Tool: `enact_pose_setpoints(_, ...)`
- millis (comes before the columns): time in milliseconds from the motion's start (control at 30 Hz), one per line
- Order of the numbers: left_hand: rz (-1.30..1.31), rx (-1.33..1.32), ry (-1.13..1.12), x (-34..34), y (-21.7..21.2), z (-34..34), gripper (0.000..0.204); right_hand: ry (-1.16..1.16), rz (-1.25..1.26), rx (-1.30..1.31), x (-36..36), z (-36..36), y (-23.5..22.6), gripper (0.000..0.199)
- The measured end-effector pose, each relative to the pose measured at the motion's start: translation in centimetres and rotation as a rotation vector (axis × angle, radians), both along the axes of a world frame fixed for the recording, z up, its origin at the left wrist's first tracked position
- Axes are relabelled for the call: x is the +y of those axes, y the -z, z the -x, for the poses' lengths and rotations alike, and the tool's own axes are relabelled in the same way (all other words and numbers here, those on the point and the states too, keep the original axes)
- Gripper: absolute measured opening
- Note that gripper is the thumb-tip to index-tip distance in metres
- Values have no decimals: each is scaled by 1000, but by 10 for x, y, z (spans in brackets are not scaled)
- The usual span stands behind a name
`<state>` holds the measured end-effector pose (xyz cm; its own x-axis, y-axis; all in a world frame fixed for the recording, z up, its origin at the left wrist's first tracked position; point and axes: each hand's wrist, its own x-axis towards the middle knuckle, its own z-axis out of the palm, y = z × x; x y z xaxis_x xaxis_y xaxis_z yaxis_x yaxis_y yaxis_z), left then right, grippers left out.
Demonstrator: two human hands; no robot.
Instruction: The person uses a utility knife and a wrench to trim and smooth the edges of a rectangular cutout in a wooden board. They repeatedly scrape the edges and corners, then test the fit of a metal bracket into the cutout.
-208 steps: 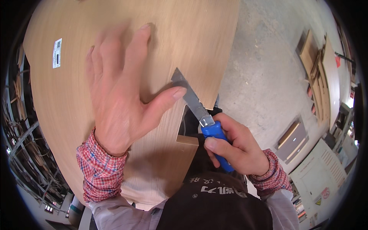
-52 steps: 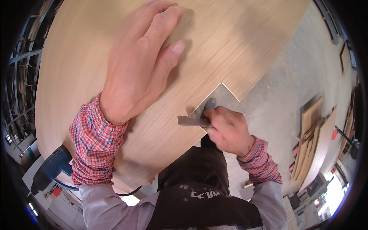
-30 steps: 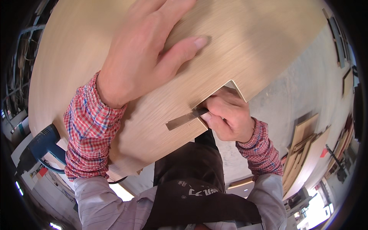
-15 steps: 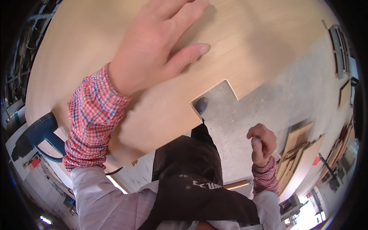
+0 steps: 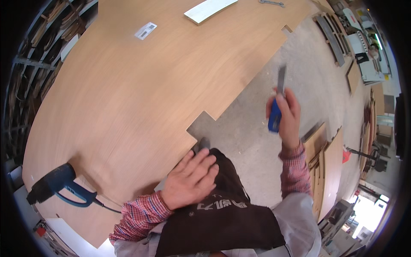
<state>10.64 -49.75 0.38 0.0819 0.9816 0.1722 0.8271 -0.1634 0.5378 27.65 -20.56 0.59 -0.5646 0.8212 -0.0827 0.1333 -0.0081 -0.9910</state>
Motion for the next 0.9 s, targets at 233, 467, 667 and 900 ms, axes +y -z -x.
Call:
enact_pose_setpoints(233,160,204,-517,-6,-4,25,69,-161,-275,-171,111,97,-15,30)
enact_pose_setpoints(467,146,194,-870,17,22,1,71,-163,-459,-339,252,176,35,36)
enact_pose_setpoints(667,64,122,-974,29,32,3,69,-160,-645,-354,360,241,54,54)
enact_pose_setpoints(900,47,81,-1047,57,17,-7,72,-353,-1106,-481,611,161,83,45)
